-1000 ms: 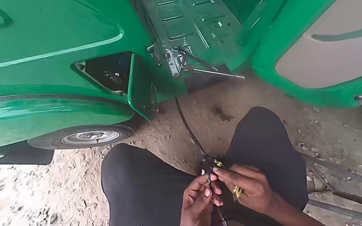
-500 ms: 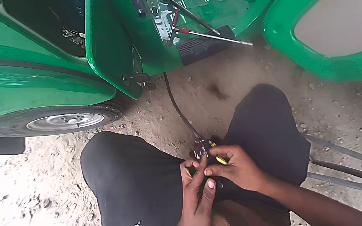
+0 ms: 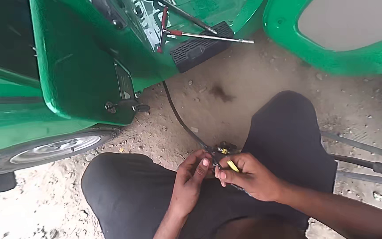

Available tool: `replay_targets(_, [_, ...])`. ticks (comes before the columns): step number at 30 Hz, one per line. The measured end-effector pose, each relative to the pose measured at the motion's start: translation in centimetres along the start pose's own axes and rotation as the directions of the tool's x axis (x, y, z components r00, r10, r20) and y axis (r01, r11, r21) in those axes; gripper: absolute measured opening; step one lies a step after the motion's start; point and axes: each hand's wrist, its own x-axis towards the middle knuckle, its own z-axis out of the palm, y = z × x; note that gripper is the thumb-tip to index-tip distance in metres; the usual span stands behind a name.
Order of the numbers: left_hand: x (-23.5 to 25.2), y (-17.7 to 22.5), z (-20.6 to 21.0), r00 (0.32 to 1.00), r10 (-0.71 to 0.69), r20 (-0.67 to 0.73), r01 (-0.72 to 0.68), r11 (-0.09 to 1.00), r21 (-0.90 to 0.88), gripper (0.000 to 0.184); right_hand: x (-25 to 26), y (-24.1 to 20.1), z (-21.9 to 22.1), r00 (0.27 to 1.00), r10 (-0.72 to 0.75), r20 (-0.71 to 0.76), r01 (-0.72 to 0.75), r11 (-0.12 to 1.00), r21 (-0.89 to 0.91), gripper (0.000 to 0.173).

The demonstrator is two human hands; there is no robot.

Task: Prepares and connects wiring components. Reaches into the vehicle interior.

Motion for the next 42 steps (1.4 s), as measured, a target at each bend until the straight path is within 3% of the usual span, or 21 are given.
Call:
replay_targets(4, [2.2, 0.0, 0.9, 0.976, -0.062, 0.208, 0.120, 0.953, -0.279, 0.054, -0.2, -0.7, -0.3, 0.997, 0.049, 0.066, -0.059, 0.986, 0.157, 0.023])
replay_targets(6, [2.9, 0.2, 1.4, 0.975, -0.071, 0.210, 0.148, 0.915, -0.376, 0.058, -0.4, -0.8, -0.5, 0.997, 0.067, 0.046, -0.076, 0.966, 0.247, 0.023])
replay_targets(9, [3.0, -0.2, 2.3, 0.983, -0.158, 0.089, 0.180, 0.903, -0.390, 0.050, -2.0, -0.9, -1.0, 0.994, 0.103, -0.042, -0.086, 0.951, 0.295, 0.021])
replay_targets(14, [2.2, 0.8, 2.1, 0.996, -0.088, 0.019, 0.089, 0.992, -0.094, 0.053, -2.8, -0.8, -2.7, 0.988, 0.056, -0.143, -0.060, 0.998, -0.025, 0.023])
replay_targets(19, [-1.2, 6.6, 2.8, 1.000, -0.005, 0.022, 0.004, 0.999, 0.040, 0.071, -3.6, -5.4, -3.0, 0.990, -0.055, -0.126, -0.007, 0.896, -0.444, 0.023])
replay_targets(22, [-2.5, 9.5, 2.7, 0.990, 0.127, 0.066, -0.138, 0.972, 0.191, 0.066, -3.0, -6.3, -1.9, 0.955, -0.294, -0.048, 0.168, 0.666, -0.727, 0.019])
replay_targets(24, [-2.9, 11.0, 2.3, 0.983, 0.146, 0.108, -0.166, 0.965, 0.202, 0.060, -3.2, -5.8, -0.1, 0.859, -0.510, 0.044, 0.229, 0.306, -0.924, 0.019])
replay_targets(26, [-2.9, 12.6, 2.1, 0.975, 0.173, 0.137, -0.197, 0.960, 0.196, 0.055, -3.5, -5.5, 1.9, 0.773, -0.614, 0.161, 0.165, -0.050, -0.985, 0.022])
replay_targets(28, [-2.3, 14.5, 2.3, 0.957, 0.229, 0.179, -0.263, 0.943, 0.205, 0.048, -3.4, -5.3, 3.6, 0.740, -0.647, 0.186, 0.109, -0.157, -0.982, 0.023])
replay_targets(31, [0.2, 17.8, 2.3, 0.906, 0.277, 0.319, -0.378, 0.869, 0.319, 0.050, -2.3, -6.1, 4.8, 0.710, -0.689, 0.147, 0.123, -0.084, -0.989, 0.022])
replay_targets(34, [2.3, 20.1, 2.4, 0.872, 0.308, 0.381, -0.474, 0.723, 0.502, 0.058, -1.9, -7.5, 4.5, 0.753, -0.656, 0.045, 0.168, 0.126, -0.978, 0.021])
replay_targets(36, [3.0, 20.8, 2.0, 0.826, 0.461, 0.324, -0.563, 0.640, 0.524, 0.047, -2.5, -8.4, 3.5, 0.863, -0.504, 0.038, 0.148, 0.180, -0.973, 0.026])
replay_targets(38, [3.8, 21.6, 0.5, 0.743, 0.630, 0.225, -0.639, 0.570, 0.517, 0.012, -2.8, -8.0, 2.0, 0.948, -0.313, 0.060, 0.125, 0.194, -0.973, 0.026])
replay_targets(40, [5.1, 20.9, -1.0, 0.716, 0.669, 0.200, -0.665, 0.566, 0.488, 0.013, -2.2, -7.7, 0.0, 0.991, -0.125, 0.038, 0.080, 0.348, -0.934, 0.020])
replay_targets(42, [6.4, 17.8, -1.1, 0.740, 0.620, 0.259, -0.657, 0.586, 0.474, 0.024, -1.6, -8.0, -1.9, 1.000, -0.008, -0.002, 0.002, 0.544, -0.839, 0.019])
